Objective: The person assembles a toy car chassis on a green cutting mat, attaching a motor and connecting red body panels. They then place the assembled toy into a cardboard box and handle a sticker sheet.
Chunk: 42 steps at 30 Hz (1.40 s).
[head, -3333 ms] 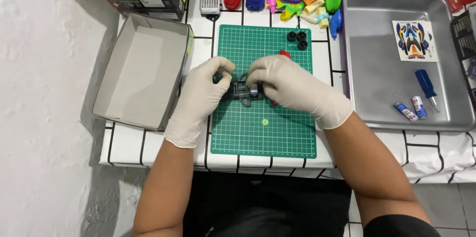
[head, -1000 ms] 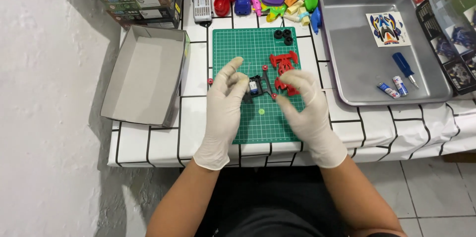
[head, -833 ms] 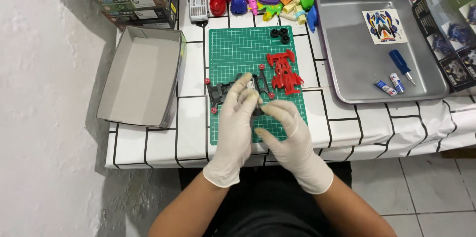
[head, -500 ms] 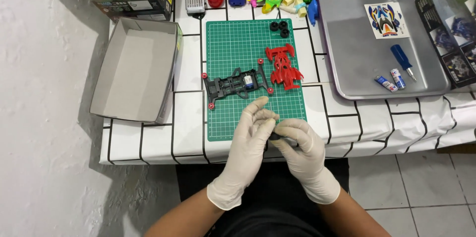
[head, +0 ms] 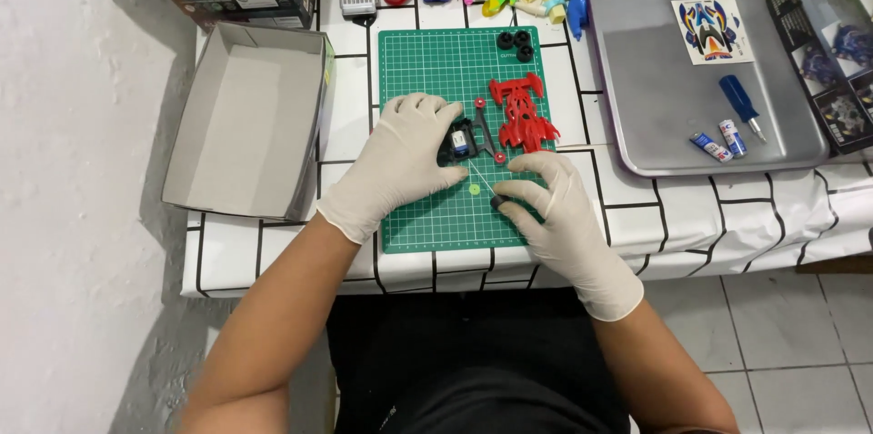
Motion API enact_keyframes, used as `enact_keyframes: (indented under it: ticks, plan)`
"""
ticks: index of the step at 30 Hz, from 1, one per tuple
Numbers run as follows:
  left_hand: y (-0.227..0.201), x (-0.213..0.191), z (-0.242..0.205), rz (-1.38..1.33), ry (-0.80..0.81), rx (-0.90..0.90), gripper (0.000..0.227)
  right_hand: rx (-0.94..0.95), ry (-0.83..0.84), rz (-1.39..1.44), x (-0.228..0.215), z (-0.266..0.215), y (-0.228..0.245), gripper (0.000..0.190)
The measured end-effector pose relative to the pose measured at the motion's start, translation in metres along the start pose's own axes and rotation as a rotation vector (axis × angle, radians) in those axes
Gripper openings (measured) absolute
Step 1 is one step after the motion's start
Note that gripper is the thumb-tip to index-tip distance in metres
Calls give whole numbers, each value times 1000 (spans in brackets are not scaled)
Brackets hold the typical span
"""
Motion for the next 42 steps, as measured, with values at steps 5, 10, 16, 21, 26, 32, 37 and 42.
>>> enact_keyframes:
  ticks: [5, 10, 16, 21, 26, 32, 37, 42]
  plan:
    - [0, 4, -3, -36, -42, -4, 79, -4, -20, -13, -1, -4, -5, 20]
    - [4, 7, -2, -84, -82, -6, 77, 5, -1, -48, 2, -3, -9, 22]
    - [7, 9, -2, -99, -65, -14, 74, 26, 31, -67, 6, 0, -9, 20]
    - [6, 7, -4, -126, -73, 1, 76, 48, 56, -82, 8, 3, -8, 20]
    - [10, 6, -8, -154, -69, 2, 83, 49, 70, -120, 11, 1, -10, 22]
    - [16, 7, -12, -170, -76, -13, 77, 46, 89, -204, 13, 1, -5, 20]
    - [17, 7, -12, -158, -93, -9, 74, -5, 130, -301, 15, 7, 2, 16]
    - [19, 3, -12, -153, -108, -15, 73, -78, 149, -375, 20, 17, 11, 14]
Point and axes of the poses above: each hand's wrist, its own z-axis towards the middle knuckle, its own x-axis out of the palm, y = z × x, the point moved 8 cm from there along z, towards the middle knuckle, and after that the axes turned 3 degrees about z, right-handed, at the moved point
